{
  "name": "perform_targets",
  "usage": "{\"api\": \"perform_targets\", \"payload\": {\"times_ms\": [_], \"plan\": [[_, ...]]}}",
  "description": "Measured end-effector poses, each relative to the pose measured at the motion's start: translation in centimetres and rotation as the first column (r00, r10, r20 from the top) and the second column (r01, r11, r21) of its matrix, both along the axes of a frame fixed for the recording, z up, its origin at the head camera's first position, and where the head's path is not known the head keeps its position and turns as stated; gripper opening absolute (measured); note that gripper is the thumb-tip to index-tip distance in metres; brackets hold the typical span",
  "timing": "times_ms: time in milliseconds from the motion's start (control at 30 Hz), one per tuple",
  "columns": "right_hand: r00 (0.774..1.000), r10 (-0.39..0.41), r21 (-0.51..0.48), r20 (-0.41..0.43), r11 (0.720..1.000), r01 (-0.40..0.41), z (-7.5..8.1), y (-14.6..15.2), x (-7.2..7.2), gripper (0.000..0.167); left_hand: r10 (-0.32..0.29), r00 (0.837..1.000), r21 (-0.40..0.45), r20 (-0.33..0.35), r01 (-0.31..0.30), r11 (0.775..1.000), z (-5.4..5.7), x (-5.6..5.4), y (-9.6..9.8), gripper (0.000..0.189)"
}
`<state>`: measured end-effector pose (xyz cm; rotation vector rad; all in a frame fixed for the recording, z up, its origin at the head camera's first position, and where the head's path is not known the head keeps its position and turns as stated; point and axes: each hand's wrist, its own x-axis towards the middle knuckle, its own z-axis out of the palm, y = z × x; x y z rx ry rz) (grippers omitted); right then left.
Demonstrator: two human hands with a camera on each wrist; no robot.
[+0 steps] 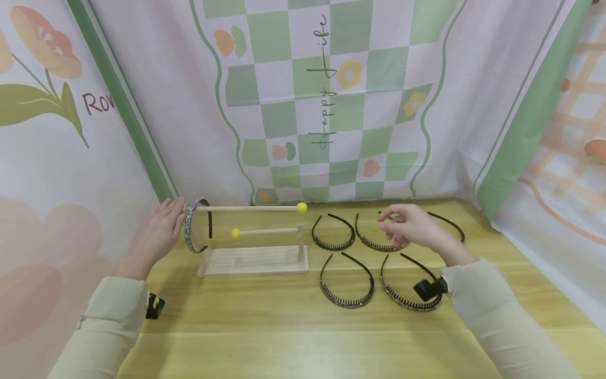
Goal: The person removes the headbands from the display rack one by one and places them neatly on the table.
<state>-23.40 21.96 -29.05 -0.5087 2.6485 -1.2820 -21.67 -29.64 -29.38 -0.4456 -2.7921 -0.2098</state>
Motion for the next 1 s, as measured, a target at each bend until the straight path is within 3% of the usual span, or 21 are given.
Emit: {"api": "perform_targets", "payload": {"times_ms": [333,600,1000], "plan": [[0.996,0.045,0.072,-0.075,0.997,-0.040,4.0,-4.6,-2.3,0.028,0.008,1.000,0.001,0.005,-0.008,1.000,0.0,0.0,-0.1,0.049],[0.994,0.075,0.030,-0.081,0.997,-0.073,6.6,-7.7,-3.1,0.027,0.011,1.000,0.006,0.014,-0.011,1.000,0.1,-0.2,-0.1,0.049],[0.986,0.113,0.027,-0.120,0.994,-0.110,8.8,-12.7,-3.6,0.027,0.004,1.000,-0.014,-0.007,-0.004,1.000,0.1,-0.2,-0.1,0.048]]}}
